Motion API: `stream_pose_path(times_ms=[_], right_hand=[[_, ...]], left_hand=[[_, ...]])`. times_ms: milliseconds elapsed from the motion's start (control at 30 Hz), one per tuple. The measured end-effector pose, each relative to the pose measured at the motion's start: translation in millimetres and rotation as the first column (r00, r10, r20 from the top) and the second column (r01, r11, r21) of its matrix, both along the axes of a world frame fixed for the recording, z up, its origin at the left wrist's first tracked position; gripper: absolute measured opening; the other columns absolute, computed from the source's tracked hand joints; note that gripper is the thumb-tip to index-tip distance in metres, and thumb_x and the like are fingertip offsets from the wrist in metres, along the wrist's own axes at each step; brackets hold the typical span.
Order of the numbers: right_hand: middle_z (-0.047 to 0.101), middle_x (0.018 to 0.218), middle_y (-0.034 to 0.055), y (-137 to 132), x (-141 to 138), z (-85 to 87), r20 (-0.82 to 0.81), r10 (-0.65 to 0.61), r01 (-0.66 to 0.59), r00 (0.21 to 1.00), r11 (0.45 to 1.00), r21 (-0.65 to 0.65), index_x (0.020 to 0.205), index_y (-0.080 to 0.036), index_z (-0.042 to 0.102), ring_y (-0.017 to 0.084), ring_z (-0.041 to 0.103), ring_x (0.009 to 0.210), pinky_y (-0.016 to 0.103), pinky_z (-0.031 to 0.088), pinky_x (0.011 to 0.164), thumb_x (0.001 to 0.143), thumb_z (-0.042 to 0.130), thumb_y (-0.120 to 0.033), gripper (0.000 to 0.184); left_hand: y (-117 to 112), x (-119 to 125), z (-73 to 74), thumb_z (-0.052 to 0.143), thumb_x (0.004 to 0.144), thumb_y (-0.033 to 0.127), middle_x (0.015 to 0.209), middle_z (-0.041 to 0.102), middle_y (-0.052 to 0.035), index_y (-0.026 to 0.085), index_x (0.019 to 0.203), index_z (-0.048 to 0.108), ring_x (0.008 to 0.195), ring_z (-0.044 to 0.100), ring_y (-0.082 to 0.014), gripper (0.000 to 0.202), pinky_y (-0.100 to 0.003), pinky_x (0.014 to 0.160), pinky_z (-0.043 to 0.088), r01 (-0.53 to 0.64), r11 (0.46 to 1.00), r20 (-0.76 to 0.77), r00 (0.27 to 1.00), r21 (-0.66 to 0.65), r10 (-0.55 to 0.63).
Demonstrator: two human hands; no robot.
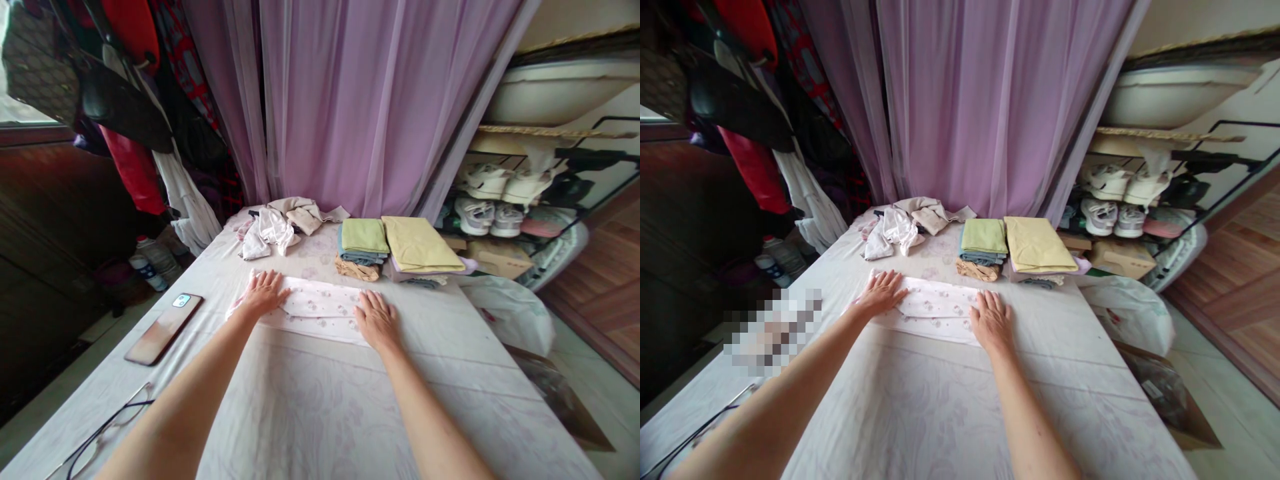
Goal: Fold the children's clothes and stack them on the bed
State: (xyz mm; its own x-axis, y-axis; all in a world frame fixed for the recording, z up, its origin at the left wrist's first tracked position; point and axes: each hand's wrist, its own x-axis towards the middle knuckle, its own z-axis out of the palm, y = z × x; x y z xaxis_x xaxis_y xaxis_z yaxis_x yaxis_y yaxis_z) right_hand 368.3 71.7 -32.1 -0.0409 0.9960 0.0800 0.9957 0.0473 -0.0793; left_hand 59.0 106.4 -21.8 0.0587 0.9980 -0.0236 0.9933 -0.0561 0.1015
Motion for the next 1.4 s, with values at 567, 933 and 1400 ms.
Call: stream_pose_path(times_ms=[567,933,1400], right_hand=[[0.056,0.135,0.0155,4.8,13.1,-20.7,-0.198,-0.063,0.123,0.978,0.945,0.302,0.126,-0.015,0.061,0.027,0.052,0.118,0.037,0.037,0.098,0.093,0.041,-0.033,0.042],[0.058,0.134,0.0155,-1.1,10.1,-4.0,-0.223,-0.253,0.288,0.941,0.948,0.137,0.123,-0.014,0.061,0.029,0.051,0.121,0.042,0.035,0.100,0.093,0.038,-0.034,0.042],[0.071,0.117,0.0040,57.6,72.3,0.1,-0.414,0.002,-0.010,0.910,1.000,-0.017,0.126,-0.025,0.065,0.022,0.063,0.108,0.032,0.048,0.091,0.086,0.054,-0.033,0.042]], left_hand=[[-39.2,-49.7,31.1,0.043,0.093,0.049,0.126,0.064,-0.0166,0.017,0.127,0.060,0.116,0.059,-0.0329,0.049,-0.042,0.096,0.044,-0.367,0.929,0.037,0.930,0.039,0.366],[-96.0,77.3,-0.8,0.055,0.090,0.044,0.153,0.042,-0.0100,0.022,0.142,0.047,0.145,0.029,-0.0310,0.057,-0.053,0.119,0.020,0.282,0.948,0.191,0.932,0.150,-0.307],[-85.8,154.9,16.0,0.056,0.090,0.033,0.139,0.056,-0.0097,0.021,0.124,0.060,0.128,0.050,-0.0264,0.036,-0.044,0.110,0.038,0.453,0.880,0.164,0.866,0.145,-0.473]])
